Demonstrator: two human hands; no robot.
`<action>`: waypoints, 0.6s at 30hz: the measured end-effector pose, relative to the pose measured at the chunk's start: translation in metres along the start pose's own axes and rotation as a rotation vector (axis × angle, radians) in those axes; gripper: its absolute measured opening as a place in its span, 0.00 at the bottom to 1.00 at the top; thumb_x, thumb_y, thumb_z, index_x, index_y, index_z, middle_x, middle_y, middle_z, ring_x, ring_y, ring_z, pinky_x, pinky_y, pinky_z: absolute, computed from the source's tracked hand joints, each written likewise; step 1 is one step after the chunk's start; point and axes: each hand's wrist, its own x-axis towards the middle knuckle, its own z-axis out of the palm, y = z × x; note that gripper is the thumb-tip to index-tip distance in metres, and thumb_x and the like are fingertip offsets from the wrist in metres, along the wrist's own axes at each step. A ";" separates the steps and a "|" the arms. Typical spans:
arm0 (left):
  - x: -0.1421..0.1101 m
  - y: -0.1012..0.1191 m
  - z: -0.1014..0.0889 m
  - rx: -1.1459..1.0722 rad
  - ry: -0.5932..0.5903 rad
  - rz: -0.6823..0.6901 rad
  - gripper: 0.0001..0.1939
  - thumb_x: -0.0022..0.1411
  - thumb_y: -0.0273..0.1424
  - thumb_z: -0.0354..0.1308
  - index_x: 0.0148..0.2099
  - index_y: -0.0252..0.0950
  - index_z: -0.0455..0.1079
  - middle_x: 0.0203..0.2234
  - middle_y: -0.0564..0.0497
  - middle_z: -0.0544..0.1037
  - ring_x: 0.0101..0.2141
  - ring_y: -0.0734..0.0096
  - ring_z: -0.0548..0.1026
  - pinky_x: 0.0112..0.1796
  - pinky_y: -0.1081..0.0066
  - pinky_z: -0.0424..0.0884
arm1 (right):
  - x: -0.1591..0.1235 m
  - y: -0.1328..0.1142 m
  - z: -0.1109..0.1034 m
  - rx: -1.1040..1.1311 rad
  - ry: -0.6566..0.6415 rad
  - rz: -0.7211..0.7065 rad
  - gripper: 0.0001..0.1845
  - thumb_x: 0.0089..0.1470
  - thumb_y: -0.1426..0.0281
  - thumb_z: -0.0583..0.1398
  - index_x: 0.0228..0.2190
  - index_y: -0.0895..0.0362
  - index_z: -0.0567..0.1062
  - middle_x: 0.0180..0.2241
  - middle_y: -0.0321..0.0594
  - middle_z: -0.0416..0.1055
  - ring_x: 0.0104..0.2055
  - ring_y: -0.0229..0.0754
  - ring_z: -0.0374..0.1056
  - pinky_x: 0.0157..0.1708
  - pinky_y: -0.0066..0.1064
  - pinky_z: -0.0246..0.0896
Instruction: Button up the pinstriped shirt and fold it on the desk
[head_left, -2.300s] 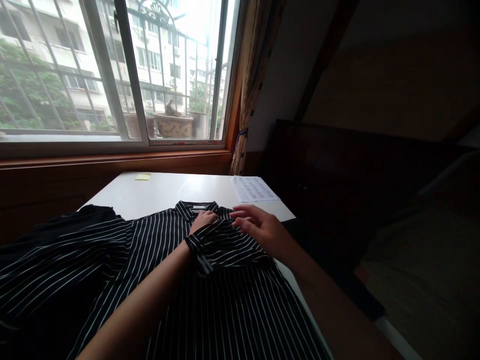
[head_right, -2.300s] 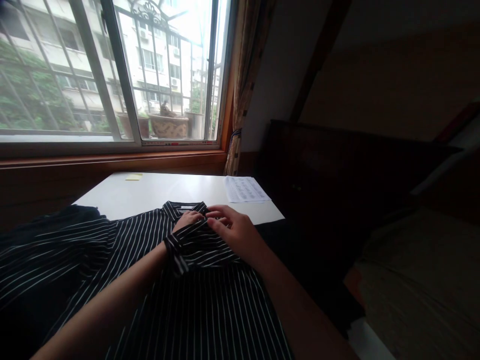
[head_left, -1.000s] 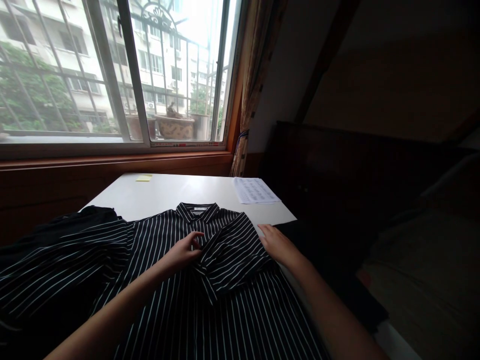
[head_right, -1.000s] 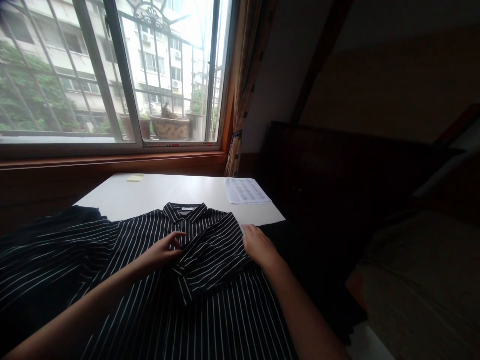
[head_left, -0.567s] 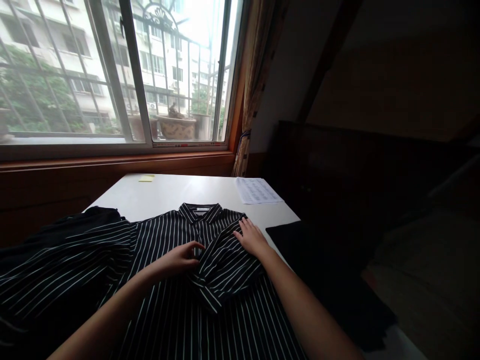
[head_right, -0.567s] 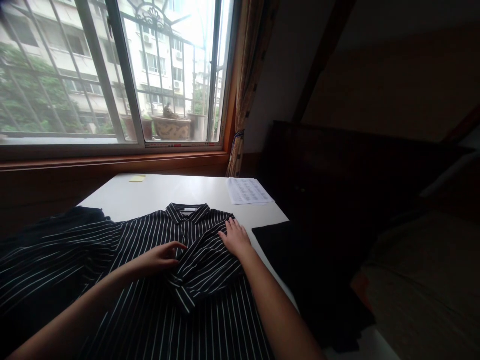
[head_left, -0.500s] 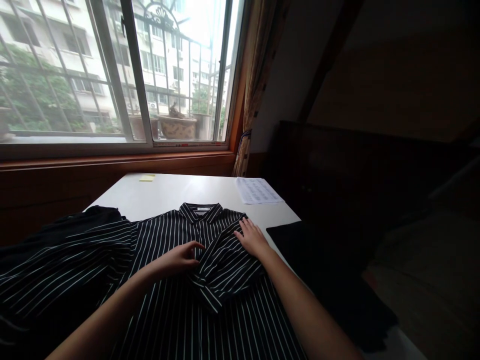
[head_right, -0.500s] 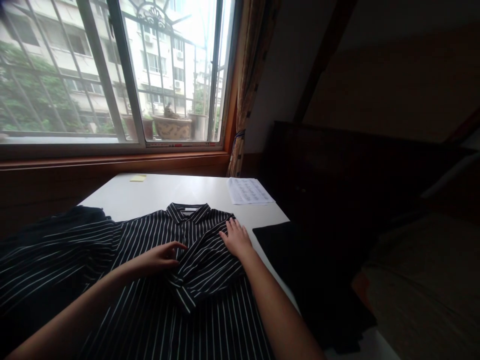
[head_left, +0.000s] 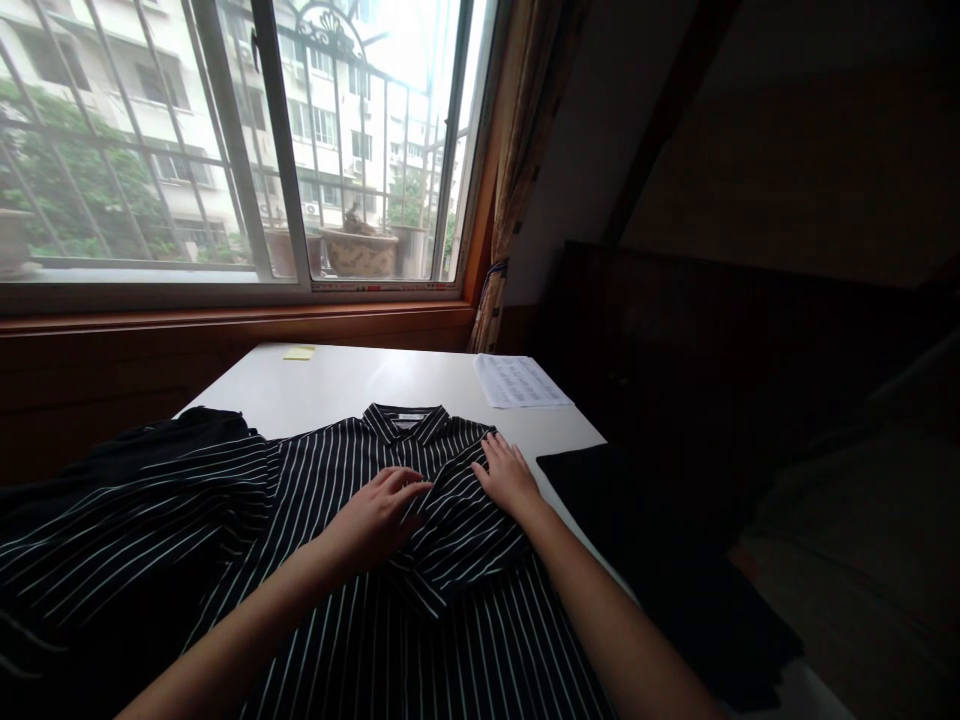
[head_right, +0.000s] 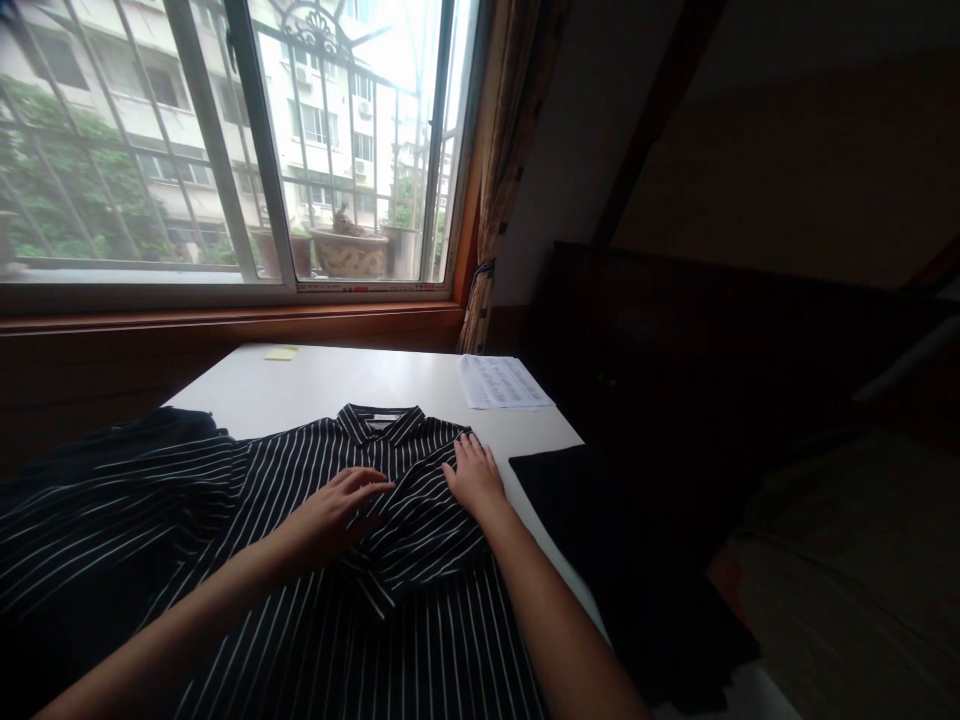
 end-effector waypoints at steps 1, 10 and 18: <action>0.001 0.006 0.004 0.021 -0.018 0.074 0.25 0.70 0.35 0.54 0.67 0.49 0.59 0.63 0.50 0.65 0.64 0.55 0.60 0.61 0.52 0.62 | 0.000 -0.005 0.001 0.001 0.002 -0.010 0.36 0.66 0.55 0.48 0.66 0.65 0.57 0.70 0.49 0.46 0.72 0.48 0.37 0.69 0.43 0.28; -0.013 0.009 0.040 0.098 -0.173 0.196 0.30 0.73 0.48 0.44 0.72 0.50 0.46 0.70 0.50 0.49 0.69 0.52 0.47 0.65 0.43 0.47 | 0.001 -0.016 0.015 0.016 -0.005 -0.026 0.40 0.67 0.50 0.42 0.68 0.65 0.52 0.71 0.49 0.42 0.73 0.48 0.37 0.69 0.43 0.31; -0.012 0.007 0.044 0.105 -0.138 0.184 0.30 0.74 0.47 0.43 0.72 0.52 0.42 0.70 0.52 0.50 0.69 0.54 0.47 0.66 0.44 0.45 | 0.015 0.009 0.015 0.012 -0.027 -0.003 0.43 0.66 0.47 0.41 0.68 0.64 0.50 0.72 0.47 0.38 0.73 0.47 0.34 0.69 0.42 0.28</action>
